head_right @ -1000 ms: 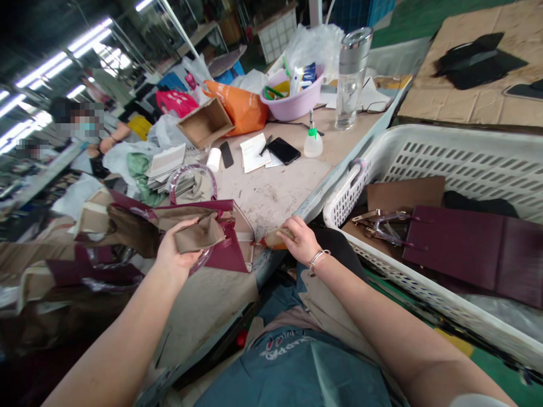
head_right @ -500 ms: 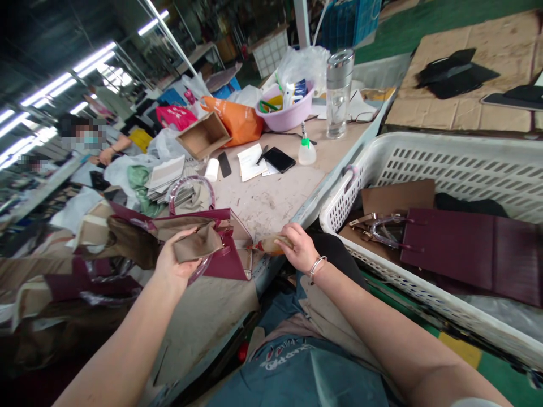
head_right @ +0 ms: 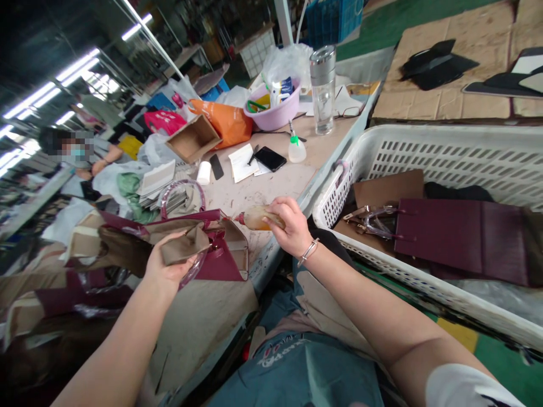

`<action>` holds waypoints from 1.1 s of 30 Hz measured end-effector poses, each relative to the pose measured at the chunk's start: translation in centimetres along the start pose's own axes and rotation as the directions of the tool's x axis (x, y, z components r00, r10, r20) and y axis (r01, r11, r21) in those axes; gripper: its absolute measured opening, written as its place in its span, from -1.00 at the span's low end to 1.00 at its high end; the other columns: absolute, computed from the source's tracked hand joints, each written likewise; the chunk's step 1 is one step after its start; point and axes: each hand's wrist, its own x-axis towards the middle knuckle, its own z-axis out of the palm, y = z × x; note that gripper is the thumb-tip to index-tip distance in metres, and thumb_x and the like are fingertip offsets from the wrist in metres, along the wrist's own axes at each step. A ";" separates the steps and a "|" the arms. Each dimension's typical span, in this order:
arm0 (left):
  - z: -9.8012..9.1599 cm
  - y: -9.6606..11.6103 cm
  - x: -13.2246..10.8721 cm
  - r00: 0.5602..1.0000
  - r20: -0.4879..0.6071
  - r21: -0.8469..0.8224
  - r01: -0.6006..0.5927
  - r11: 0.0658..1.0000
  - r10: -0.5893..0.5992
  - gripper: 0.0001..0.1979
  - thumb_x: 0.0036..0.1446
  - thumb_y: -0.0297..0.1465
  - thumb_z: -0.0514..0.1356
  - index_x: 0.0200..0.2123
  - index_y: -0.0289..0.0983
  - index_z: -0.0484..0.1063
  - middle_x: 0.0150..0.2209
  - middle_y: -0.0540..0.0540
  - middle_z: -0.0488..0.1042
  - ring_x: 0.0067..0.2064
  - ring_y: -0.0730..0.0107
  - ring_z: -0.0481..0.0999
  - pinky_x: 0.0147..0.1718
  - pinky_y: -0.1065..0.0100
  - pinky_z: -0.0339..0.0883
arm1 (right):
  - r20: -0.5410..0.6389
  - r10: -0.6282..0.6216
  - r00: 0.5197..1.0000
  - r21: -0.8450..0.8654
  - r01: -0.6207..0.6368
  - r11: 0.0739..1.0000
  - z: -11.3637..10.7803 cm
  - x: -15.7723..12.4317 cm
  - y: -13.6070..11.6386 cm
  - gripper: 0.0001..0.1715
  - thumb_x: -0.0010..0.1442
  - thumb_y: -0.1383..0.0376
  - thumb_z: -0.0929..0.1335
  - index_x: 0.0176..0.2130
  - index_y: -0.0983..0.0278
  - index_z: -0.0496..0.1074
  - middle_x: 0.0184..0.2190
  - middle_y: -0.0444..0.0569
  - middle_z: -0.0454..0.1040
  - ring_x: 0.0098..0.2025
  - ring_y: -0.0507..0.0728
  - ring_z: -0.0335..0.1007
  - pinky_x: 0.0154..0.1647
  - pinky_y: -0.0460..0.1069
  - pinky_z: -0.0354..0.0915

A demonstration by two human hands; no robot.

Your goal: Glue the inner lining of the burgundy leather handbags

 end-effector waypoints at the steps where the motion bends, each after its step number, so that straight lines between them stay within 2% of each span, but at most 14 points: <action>1: -0.2 0.1 0.2 1.000 0.000 0.002 0.005 1.000 -0.005 -0.78 -0.08 -0.65 0.13 -0.31 -0.36 0.43 -0.44 -0.15 0.56 -0.44 0.23 0.58 -0.46 0.28 0.54 | -0.007 -0.003 1.000 0.013 0.003 1.000 0.1 0.1 -0.1 -0.89 0.21 0.26 0.32 -0.20 0.16 0.36 -0.23 0.03 0.37 -0.15 0.20 0.35 -0.11 0.19 0.35; 6: -0.9 0.8 0.6 1.000 -0.002 0.024 0.012 1.000 -0.012 -0.75 -0.09 -0.64 0.14 -0.29 -0.33 0.44 -0.45 -0.13 0.55 -0.43 0.21 0.59 -0.45 0.27 0.55 | -0.039 -0.032 0.999 0.005 0.032 0.999 0.3 0.9 -0.9 -0.90 0.22 0.25 0.31 -0.20 0.16 0.34 -0.24 0.02 0.37 -0.15 0.19 0.35 -0.11 0.20 0.37; 11: -0.5 1.0 -0.1 0.999 -0.044 0.040 -0.001 0.999 0.003 -0.77 -0.08 -0.65 0.14 -0.30 -0.35 0.43 -0.48 -0.13 0.55 -0.46 0.22 0.58 -0.47 0.30 0.55 | -0.033 -0.077 0.996 -0.006 0.077 0.997 0.2 1.4 -1.3 -0.91 0.23 0.25 0.30 -0.20 0.16 0.32 -0.24 0.02 0.37 -0.15 0.17 0.35 -0.13 0.17 0.38; 16: -0.4 1.0 -0.1 0.999 -0.038 0.031 0.003 1.000 -0.002 -0.73 -0.07 -0.66 0.14 -0.24 -0.39 0.44 -0.47 -0.16 0.56 -0.44 0.21 0.59 -0.43 0.30 0.56 | 0.007 -0.022 1.000 -0.014 0.022 1.000 0.1 0.5 -0.8 -0.92 0.23 0.25 0.28 -0.22 0.17 0.31 -0.25 0.03 0.36 -0.17 0.18 0.35 -0.16 0.17 0.38; 20: -0.4 0.9 0.0 0.999 -0.030 0.032 0.014 0.999 -0.013 -0.71 -0.04 -0.65 0.11 -0.21 -0.36 0.43 -0.43 -0.16 0.57 -0.42 0.21 0.60 -0.45 0.29 0.56 | 0.019 -0.030 0.999 0.012 0.030 0.999 0.0 -0.1 -0.5 -0.94 0.23 0.28 0.29 -0.23 0.18 0.31 -0.26 0.02 0.35 -0.17 0.16 0.34 -0.18 0.14 0.38; 28: -0.2 0.9 0.1 1.000 -0.019 0.023 -0.007 1.000 0.008 -0.76 -0.02 -0.66 0.10 -0.24 -0.42 0.41 -0.45 -0.18 0.57 -0.43 0.22 0.60 -0.44 0.30 0.56 | -0.071 -0.091 0.993 0.027 0.093 0.995 0.5 1.2 -0.6 -0.91 0.22 0.31 0.31 -0.21 0.19 0.32 -0.24 0.02 0.35 -0.17 0.16 0.34 -0.15 0.15 0.37; 33: -0.3 0.8 0.5 1.000 -0.027 0.022 -0.003 1.000 0.003 -0.77 -0.02 -0.66 0.10 -0.25 -0.41 0.40 -0.46 -0.16 0.56 -0.43 0.23 0.60 -0.45 0.30 0.56 | -0.064 -0.054 0.997 0.045 0.057 0.997 0.7 0.0 0.3 -0.90 0.20 0.35 0.32 -0.22 0.21 0.33 -0.26 0.01 0.33 -0.19 0.15 0.32 -0.18 0.12 0.34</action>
